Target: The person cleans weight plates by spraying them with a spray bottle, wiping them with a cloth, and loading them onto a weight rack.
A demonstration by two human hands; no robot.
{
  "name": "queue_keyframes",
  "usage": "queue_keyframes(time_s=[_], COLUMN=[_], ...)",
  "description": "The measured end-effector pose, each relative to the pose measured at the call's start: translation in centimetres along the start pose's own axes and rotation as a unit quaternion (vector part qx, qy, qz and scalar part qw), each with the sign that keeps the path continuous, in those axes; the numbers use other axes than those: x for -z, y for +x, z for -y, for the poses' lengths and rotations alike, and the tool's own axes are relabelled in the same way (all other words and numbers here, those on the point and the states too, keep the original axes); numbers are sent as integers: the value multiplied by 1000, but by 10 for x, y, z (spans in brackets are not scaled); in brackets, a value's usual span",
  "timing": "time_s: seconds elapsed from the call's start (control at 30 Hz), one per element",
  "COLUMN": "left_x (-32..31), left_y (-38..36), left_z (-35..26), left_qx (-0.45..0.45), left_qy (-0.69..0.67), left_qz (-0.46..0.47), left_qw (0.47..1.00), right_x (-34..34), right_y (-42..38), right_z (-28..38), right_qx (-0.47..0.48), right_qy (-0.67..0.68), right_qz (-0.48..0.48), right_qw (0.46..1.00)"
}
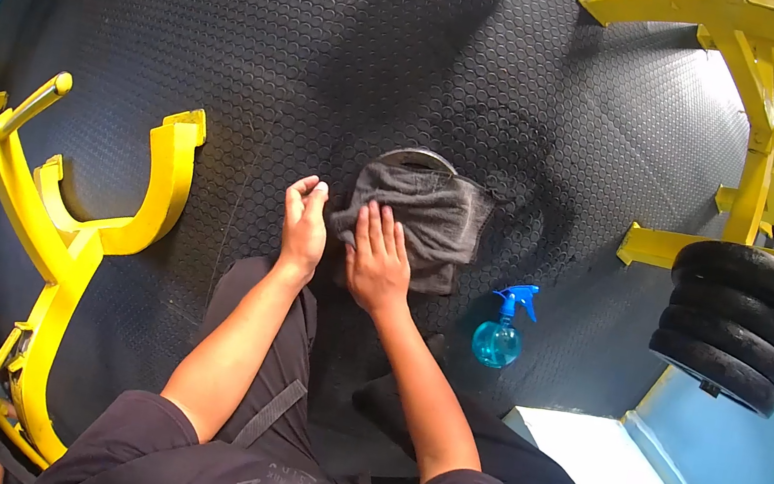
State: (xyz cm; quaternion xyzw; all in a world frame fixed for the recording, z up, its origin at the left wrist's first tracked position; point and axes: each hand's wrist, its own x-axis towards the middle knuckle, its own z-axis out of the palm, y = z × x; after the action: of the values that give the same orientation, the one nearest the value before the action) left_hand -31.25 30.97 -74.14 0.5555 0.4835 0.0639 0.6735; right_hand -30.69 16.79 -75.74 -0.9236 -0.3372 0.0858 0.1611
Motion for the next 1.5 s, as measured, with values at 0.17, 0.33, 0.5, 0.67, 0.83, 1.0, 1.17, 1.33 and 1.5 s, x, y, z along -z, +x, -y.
queue_keyframes(time_s=[0.17,0.33,0.5,0.67,0.83,1.0,1.17,1.33,1.5], left_x=[0,4,3,2,1,0,4,5,7], left_y=[0,0,1,1,1,1,5,3,5], left_z=[-3,-4,-7,-6,-5,-1,2,-4,-2], left_qx=[-15,-12,-27,-44,-48,-41,-54,-50,-53], left_qy=[-5,-12,1,21,-10,-12,-13,-53,-39], left_qz=[-3,14,3,-10,-4,-12,-29,-23,-22], left_qw=[1000,1000,1000,999,999,999,998,997,998], right_x=[0,10,17,17,4,-12,-12,-2,24], right_y=[55,72,23,-27,-48,-19,51,120,111], right_z=[-1,-31,-44,-16,19,33,20,-13,-64], right_qx=[-47,-123,-197,-229,-203,-158,-70,-25,-160], right_qy=[-20,-90,-109,-35,31,59,25,20,26], right_qz=[-46,-81,-77,-50,-40,-57,-67,-99,-87], right_qw=[998,985,971,972,978,984,995,995,983])
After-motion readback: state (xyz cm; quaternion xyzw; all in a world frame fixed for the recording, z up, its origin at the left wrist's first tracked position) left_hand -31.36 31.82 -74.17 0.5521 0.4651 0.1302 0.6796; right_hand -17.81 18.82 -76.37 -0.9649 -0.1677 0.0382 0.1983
